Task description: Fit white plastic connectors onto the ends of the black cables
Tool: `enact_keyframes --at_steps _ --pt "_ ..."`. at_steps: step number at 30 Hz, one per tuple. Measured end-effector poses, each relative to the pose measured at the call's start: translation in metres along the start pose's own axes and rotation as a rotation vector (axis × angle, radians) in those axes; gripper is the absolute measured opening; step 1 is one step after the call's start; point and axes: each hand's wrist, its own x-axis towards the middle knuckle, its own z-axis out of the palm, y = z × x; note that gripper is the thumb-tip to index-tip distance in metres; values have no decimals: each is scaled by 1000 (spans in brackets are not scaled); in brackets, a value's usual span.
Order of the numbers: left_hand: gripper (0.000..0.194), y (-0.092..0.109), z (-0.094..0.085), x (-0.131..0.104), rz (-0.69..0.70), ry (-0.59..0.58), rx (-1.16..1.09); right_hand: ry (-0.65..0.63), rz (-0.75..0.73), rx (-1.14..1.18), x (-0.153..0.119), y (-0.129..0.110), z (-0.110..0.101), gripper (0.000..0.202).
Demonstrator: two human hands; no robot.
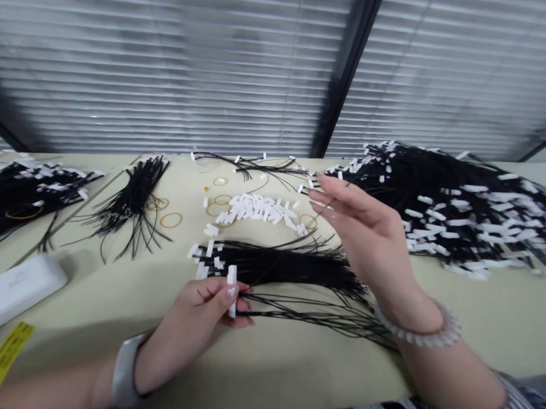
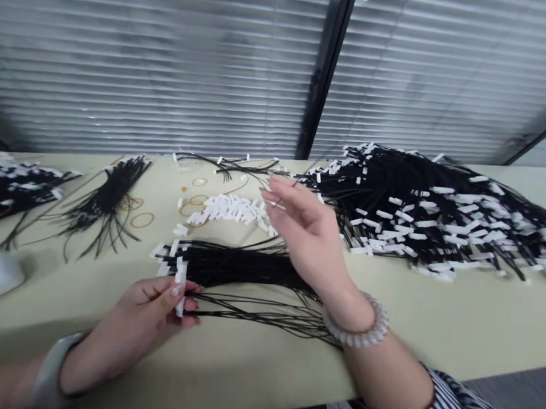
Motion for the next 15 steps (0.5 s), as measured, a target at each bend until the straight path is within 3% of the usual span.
enact_keyframes --at_steps 4,7,8,11,15 --pt "43 9 1 -1 -56 -48 2 8 247 385 2 1 8 30" --pt "42 12 1 -2 -78 -71 -7 -188 250 258 -9 3 16 53" --pt "41 12 0 -2 -72 -77 -11 -274 225 186 -14 2 18 50" --pt "39 10 -1 -1 -41 -89 -17 -435 137 -21 -25 -1 25 11" --pt "36 5 0 0 -13 -110 -68 -485 72 -126 -34 -2 27 14"
